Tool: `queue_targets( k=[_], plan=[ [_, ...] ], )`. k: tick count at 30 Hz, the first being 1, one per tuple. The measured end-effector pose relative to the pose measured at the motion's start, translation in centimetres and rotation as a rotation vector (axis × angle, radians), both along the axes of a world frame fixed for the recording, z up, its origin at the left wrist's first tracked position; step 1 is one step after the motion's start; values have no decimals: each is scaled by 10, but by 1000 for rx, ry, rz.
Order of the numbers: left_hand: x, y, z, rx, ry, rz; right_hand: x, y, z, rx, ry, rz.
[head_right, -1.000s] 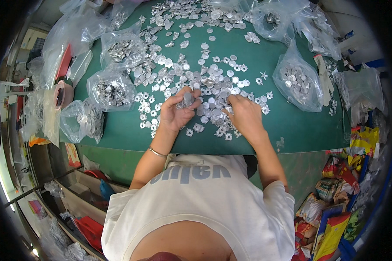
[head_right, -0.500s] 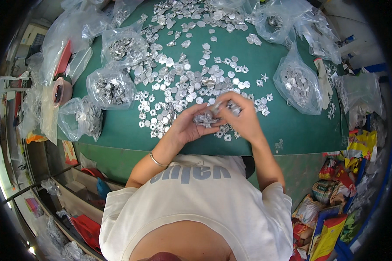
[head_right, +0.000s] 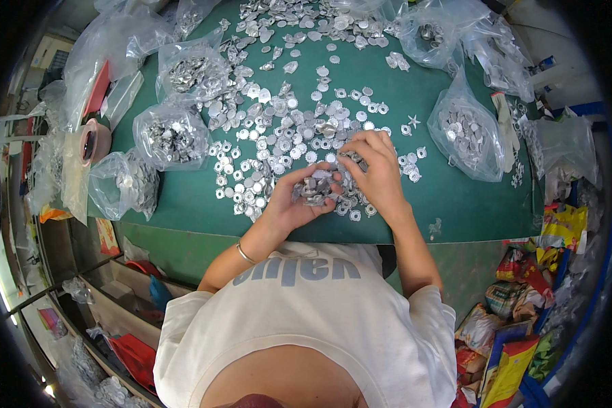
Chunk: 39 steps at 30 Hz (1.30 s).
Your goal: The person sorts through a large pile of metallic star-shaped washers on a table, picking them up by hand and placing them into clear plastic bags.
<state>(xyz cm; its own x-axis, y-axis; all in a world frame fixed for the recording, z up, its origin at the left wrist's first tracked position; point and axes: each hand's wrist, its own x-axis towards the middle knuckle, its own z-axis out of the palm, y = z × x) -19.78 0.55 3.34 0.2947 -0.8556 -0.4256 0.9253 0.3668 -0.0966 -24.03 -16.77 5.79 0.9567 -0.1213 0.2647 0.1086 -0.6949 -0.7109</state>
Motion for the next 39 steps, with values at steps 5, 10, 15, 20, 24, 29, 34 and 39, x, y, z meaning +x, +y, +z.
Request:
queue_targets(
  k=[5, 10, 15, 20, 24, 29, 34, 39],
  plan=[
    [-5, 11, 3, 38, 61, 37, 6, 1, -16, -342, -43, 64],
    [-6, 16, -1, 28, 86, 57, 9, -7, -29, -314, -94, 78],
    [-6, 16, -1, 32, 78, 62, 6, -8, -16, -339, -38, 62],
    [-6, 16, -1, 13, 77, 69, 8, -7, -11, -369, -30, 89],
    [-6, 17, 1, 9, 52, 78, 5, -4, -11, -329, -27, 87],
    [-6, 19, -3, -26, 54, 109, 4, -3, -18, -314, -53, 21],
    [-5, 20, -2, 4, 48, 130, -1, -11, -25, 567, 147, -152],
    [-7, 20, -4, -20, 61, 160, 0, -13, -9, 1328, 377, -125]
  ],
)
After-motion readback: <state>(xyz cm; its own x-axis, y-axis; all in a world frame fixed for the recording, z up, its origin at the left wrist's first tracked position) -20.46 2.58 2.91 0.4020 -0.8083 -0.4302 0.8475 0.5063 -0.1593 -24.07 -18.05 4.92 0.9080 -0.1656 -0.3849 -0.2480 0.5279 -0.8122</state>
